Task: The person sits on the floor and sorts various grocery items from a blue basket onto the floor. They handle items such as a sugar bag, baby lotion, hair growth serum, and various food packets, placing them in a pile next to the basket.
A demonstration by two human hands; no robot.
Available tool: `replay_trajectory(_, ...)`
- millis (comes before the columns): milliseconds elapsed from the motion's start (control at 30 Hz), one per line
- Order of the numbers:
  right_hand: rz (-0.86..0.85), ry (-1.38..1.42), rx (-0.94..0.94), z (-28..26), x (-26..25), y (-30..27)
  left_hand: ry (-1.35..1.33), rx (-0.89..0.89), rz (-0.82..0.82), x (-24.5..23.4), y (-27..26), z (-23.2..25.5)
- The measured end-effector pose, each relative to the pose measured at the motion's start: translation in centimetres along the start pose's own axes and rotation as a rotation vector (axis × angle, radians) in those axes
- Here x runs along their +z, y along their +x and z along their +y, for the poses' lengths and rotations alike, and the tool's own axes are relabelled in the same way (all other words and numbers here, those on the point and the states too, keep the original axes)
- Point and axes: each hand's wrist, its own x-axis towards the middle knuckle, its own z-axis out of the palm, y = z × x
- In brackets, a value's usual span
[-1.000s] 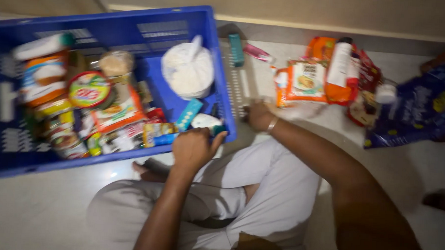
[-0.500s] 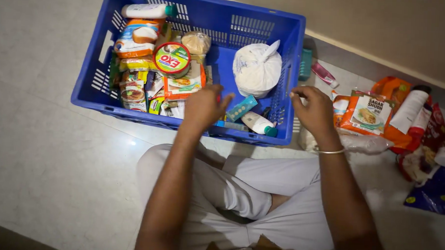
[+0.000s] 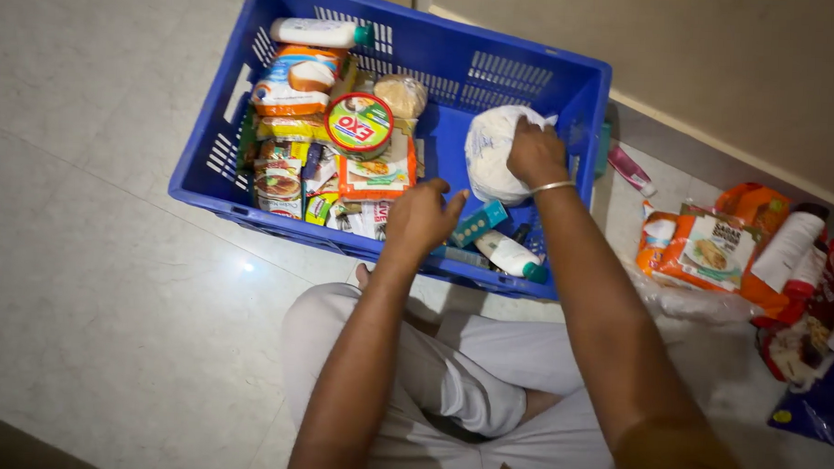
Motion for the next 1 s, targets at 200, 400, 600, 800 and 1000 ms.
replay_trajectory(200, -0.238, -0.048, 0.177, -0.7, 0.4, -0.2, 0.112, 0.052, -0.1, 0.9, -0.1, -0.2)
replay_trajectory(400, -0.113, 0.034, 0.204, -1.6, -2.0, -0.6, 0.106, 0.033, -0.106, 0.7, -0.6, 0.0)
replay_trajectory(600, 0.027, 0.36, 0.28, -1.5, -2.7, -0.5, 0.061, -0.012, -0.095, 0.6, -0.1, -0.2)
replay_trajectory(800, 0.339, 1.017, 0.368, 1.1, -1.1, 0.6, 0.003, -0.105, -0.091, -0.1, 0.1, 0.1)
replay_trajectory(1000, 0.574, 2.072, 0.282, 0.6, -6.6, -2.0, 0.052, -0.037, -0.022, 0.8, 0.9, -0.7)
